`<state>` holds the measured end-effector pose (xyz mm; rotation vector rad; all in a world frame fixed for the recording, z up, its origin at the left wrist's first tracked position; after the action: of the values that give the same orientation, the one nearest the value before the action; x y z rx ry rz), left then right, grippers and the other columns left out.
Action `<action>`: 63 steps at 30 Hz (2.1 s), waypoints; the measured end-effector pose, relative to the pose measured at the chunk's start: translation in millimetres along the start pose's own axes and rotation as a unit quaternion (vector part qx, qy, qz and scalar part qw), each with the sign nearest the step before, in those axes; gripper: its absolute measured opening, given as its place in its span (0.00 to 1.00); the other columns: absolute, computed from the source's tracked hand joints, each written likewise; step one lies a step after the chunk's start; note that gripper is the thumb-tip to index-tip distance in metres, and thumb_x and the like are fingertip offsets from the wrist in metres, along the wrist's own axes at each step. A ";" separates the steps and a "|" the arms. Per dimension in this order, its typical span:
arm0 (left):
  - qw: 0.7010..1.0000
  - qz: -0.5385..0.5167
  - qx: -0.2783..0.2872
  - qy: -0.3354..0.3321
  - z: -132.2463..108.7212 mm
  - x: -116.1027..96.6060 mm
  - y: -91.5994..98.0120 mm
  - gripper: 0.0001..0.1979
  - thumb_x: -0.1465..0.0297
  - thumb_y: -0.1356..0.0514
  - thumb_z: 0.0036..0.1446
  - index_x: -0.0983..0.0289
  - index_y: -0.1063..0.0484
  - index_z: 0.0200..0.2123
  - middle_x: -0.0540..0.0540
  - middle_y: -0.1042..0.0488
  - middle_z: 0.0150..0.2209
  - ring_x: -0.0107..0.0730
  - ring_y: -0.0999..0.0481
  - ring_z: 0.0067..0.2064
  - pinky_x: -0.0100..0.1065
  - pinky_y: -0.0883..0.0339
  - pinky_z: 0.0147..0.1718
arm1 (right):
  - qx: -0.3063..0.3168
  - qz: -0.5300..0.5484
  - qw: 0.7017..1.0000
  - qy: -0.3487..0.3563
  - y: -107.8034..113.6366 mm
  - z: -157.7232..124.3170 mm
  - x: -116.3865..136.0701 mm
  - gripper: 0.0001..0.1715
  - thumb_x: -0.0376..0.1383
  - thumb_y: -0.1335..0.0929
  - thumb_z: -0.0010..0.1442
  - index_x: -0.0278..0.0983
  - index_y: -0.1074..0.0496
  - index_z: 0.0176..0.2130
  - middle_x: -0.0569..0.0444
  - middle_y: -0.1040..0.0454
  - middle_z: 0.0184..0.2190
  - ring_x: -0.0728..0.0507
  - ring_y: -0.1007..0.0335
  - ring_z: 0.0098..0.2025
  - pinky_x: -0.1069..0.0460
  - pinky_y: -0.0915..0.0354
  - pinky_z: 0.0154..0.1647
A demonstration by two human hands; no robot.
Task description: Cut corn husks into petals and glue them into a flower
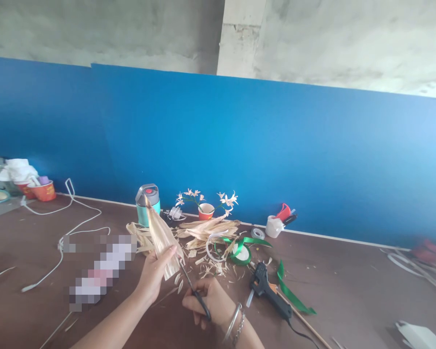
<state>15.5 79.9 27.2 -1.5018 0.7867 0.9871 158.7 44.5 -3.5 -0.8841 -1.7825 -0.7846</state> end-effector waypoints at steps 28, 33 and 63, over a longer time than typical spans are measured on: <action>0.997 -0.073 -0.007 0.028 -8.4 2.7 -6.7 0.14 0.62 0.34 0.43 0.68 0.27 0.25 0.54 0.25 0.21 0.34 0.26 0.24 0.31 0.35 0.25 | -0.009 0.037 0.999 0.004 -3.5 0.1 -0.3 0.21 0.47 0.29 0.43 0.32 0.31 0.28 0.63 0.37 0.09 0.56 0.48 0.08 0.61 0.53 0.08; 0.997 -0.072 -0.008 0.028 -9.1 1.0 -7.6 0.14 0.62 0.34 0.43 0.68 0.27 0.26 0.54 0.25 0.21 0.35 0.25 0.25 0.31 0.35 0.26 | -0.008 0.050 0.999 0.015 -3.8 -0.5 0.8 0.21 0.47 0.29 0.43 0.32 0.31 0.28 0.63 0.37 0.09 0.56 0.48 0.08 0.61 0.53 0.08; 0.999 -0.029 0.012 0.026 -4.5 1.6 -4.8 0.12 0.64 0.34 0.43 0.68 0.26 0.25 0.53 0.26 0.21 0.30 0.28 0.24 0.28 0.36 0.25 | -0.005 -0.021 1.000 0.018 5.6 -4.3 2.9 0.16 0.43 0.30 0.45 0.32 0.30 0.28 0.64 0.38 0.10 0.56 0.46 0.10 0.61 0.48 0.08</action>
<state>21.1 76.2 28.0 -1.5265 0.7839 0.8967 164.6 44.6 1.3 -0.8365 -1.7708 -0.8323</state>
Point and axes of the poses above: each hand's wrist, its own z-axis towards the middle knuckle, its own y-axis out of the back of the hand, x = y × z, the point moved 7 cm from there along z, towards the middle knuckle
